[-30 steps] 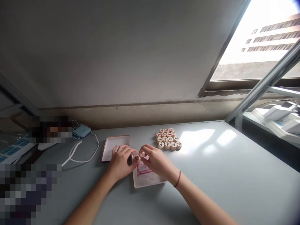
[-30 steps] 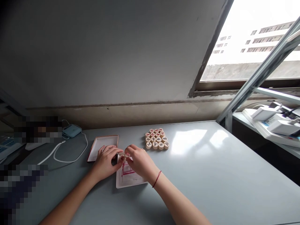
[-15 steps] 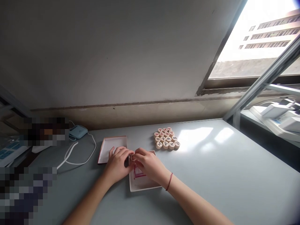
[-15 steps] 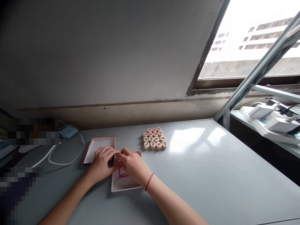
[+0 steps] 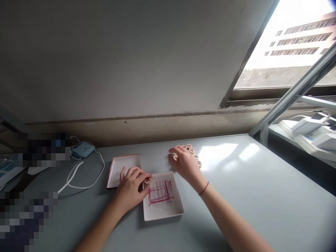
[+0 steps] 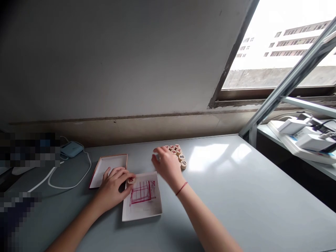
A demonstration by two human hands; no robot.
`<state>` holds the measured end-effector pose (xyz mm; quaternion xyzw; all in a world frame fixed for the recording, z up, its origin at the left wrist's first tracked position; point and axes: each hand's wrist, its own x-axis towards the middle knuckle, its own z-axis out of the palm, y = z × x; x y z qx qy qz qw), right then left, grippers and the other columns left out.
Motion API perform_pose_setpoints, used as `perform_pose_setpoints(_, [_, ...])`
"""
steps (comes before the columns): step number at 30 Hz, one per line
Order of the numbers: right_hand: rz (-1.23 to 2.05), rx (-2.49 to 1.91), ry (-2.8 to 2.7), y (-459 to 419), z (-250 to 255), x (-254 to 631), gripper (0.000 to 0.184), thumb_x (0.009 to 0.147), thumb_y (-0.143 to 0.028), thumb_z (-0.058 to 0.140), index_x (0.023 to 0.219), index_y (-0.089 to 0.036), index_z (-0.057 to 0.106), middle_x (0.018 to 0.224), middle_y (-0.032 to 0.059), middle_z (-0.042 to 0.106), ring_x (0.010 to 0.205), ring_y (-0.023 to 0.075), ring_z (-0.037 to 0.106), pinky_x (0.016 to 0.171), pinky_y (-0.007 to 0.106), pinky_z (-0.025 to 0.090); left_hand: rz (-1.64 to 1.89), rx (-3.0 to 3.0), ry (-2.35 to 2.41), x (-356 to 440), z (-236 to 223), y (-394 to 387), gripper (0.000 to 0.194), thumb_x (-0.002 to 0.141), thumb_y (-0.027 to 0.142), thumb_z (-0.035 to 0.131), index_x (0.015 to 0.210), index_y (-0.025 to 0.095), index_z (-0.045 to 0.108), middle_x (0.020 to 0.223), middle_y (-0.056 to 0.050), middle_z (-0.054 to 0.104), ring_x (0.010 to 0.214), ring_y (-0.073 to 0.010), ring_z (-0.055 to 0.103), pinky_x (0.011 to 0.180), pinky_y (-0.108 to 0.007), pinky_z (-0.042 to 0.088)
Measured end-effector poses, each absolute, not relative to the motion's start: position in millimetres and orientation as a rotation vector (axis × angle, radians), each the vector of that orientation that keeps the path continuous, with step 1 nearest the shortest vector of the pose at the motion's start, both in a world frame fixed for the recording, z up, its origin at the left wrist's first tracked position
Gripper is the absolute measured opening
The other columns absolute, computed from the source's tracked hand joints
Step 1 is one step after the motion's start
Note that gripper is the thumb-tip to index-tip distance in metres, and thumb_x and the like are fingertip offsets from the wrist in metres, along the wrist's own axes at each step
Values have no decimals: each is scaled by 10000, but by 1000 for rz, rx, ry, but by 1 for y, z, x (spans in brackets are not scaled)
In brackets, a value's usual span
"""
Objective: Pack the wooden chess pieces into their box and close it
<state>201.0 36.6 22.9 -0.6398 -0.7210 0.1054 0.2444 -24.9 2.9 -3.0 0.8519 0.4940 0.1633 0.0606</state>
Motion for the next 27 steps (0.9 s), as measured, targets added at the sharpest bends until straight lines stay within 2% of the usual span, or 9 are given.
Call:
perform_pose_setpoints(3, [247,-2067,-1934,73,35,222,298,884,-287,466,1133,-186,596,1118,103,623,869,195,624,691,259,427,480,2561,1481,-25,-2,2,209,792,187,507,939,293,611,925,-4,659,1060,-248,531,1059,-605,177])
perform_pose_setpoints(6, [353,-2243,-2045,104,40,229,292,843,-265,511,1102,-188,622,1012,103,664,871,213,635,640,252,417,445,2533,1467,-25,-1,0,198,801,179,500,934,288,600,916,1,651,1074,-247,517,1064,-641,121])
perform_pose_setpoints(8, [413,-2278,-2095,119,39,229,259,788,-244,578,1025,-180,660,927,105,681,828,222,647,614,253,421,428,2520,1459,-25,0,0,190,808,180,496,929,286,597,911,3,645,1075,-246,514,1063,-656,103])
perform_pose_setpoints(11, [439,-2300,-2133,133,32,226,251,708,-196,653,954,-161,687,908,124,684,819,234,658,616,261,443,431,2519,1449,-24,2,-1,192,805,170,493,922,282,596,905,3,641,1064,-243,517,1063,-662,100])
perform_pose_setpoints(18, [438,-2299,-2167,142,27,227,320,631,-124,692,950,-124,697,899,153,694,856,273,669,639,287,483,440,2502,1443,-24,-1,-3,211,792,153,492,929,282,586,922,-2,642,1076,-247,509,1054,-677,82])
perform_pose_setpoints(21, [429,-2258,-2129,138,36,228,313,671,-120,666,983,-115,687,900,151,701,831,255,680,676,289,489,448,2513,1457,-24,-2,-3,207,793,159,495,929,281,592,919,-2,640,1073,-247,515,1063,-667,87])
perform_pose_setpoints(23, [436,-2184,-2100,128,46,226,313,767,-188,610,1072,-133,653,926,121,705,748,192,689,686,259,490,441,2518,1470,-24,-2,-4,195,801,167,498,924,280,598,913,1,641,1073,-245,519,1068,-662,79])
perform_pose_setpoints(25, [546,-2013,-2056,108,54,220,331,851,-278,541,1159,-172,596,996,84,697,650,121,677,646,214,493,439,2526,1475,-25,0,-4,204,808,185,517,959,288,606,929,-1,644,1082,-247,519,1075,-657,72])
perform_pose_setpoints(27, [830,-1702,-1945,79,57,211,330,841,-321,566,1144,-190,584,1055,81,682,622,116,666,559,207,498,473,2549,1463,-25,1,-4,275,805,245,569,1072,306,593,1014,-14,640,1114,-262,509,1081,-653,89])
